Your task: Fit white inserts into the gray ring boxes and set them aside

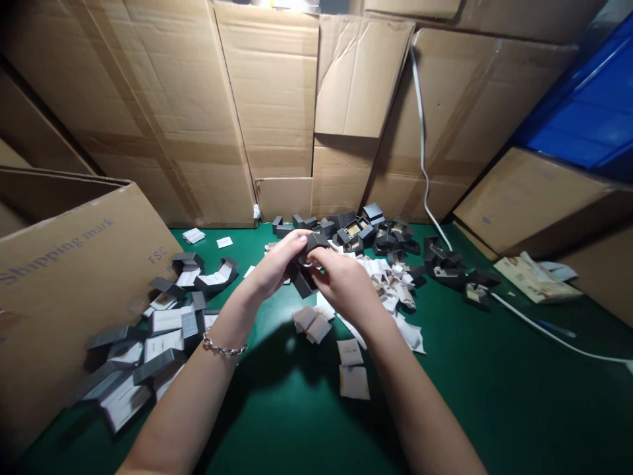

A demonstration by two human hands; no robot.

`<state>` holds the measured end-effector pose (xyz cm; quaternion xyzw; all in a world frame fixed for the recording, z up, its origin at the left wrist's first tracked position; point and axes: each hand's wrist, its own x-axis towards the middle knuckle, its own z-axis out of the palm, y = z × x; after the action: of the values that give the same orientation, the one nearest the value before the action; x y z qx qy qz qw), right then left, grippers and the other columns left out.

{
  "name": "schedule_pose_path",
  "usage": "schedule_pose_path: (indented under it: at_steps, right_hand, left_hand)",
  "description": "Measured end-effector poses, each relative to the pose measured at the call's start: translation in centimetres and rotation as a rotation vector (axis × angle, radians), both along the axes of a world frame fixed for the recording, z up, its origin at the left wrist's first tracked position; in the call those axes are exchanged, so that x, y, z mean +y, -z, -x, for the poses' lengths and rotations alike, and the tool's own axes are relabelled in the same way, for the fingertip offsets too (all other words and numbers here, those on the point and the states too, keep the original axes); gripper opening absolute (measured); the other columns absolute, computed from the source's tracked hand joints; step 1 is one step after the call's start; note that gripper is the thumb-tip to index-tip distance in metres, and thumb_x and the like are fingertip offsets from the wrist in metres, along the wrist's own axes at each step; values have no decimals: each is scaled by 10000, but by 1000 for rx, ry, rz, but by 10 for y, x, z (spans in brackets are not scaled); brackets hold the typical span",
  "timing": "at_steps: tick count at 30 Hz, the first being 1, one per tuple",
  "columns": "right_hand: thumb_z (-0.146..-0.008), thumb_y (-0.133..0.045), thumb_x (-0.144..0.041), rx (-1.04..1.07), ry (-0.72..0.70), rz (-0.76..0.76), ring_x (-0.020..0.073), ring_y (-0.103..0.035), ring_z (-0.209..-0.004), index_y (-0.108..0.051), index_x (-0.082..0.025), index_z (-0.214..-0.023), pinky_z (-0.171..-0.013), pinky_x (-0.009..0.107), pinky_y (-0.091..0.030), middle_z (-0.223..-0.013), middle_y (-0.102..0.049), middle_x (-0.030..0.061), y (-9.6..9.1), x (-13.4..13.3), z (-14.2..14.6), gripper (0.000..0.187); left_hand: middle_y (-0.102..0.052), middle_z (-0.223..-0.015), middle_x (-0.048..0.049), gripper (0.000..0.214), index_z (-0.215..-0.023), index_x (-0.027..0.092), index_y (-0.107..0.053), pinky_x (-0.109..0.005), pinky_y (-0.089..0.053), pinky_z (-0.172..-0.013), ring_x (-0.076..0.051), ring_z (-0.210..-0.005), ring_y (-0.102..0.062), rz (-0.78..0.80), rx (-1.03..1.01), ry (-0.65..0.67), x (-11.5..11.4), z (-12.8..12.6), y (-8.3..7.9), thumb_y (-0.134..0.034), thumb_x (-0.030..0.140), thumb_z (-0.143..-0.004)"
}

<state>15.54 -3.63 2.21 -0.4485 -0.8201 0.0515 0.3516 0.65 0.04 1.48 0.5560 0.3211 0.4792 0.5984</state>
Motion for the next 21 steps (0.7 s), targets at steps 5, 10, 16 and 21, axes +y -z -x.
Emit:
schedule_pose_path:
  at_steps: [5,10,16,21]
  right_hand:
    - [-829,-559,-158,6,-23,38,145,-636,-641,-647,-221,-819,-576,233,-427,-781,-716,-1,2,1,3,108]
    - [-806,-598,-153,62,-56,68,142,-645,-641,-674,-214,-772,-573,233,-437,-755,-720,-5,0,2,1,103]
    - [-848,-583,-224,40,-125,112,131,-618,-613,-691,-217,-766,-578,238,-443,-748,-710,-5,-1,4,-4,136]
    - [-948,-448,-303,-6,-242,166,158,-653,-795,-728,-236,-827,-693,264,-490,-865,-717,13,0,5,-3,313]
  left_hand:
    - [-588,-856,-13,206,-899,185,-613,-238,-423,-713,-147,-812,-533,18,-14,-15,-2,2,-3,-533,364,-837]
    - [-574,-828,-4,190,-889,185,-604,-233,-405,-684,-135,-769,-518,25,-23,0,-4,2,-6,-525,350,-837]
    - [-577,-813,0,196,-906,183,-596,-243,-408,-693,-136,-750,-525,47,-55,22,-1,2,-3,-547,354,-822]
    - [-600,-837,-9,204,-902,160,-607,-237,-427,-691,-131,-757,-542,77,-142,3,3,8,-2,-567,339,-814]
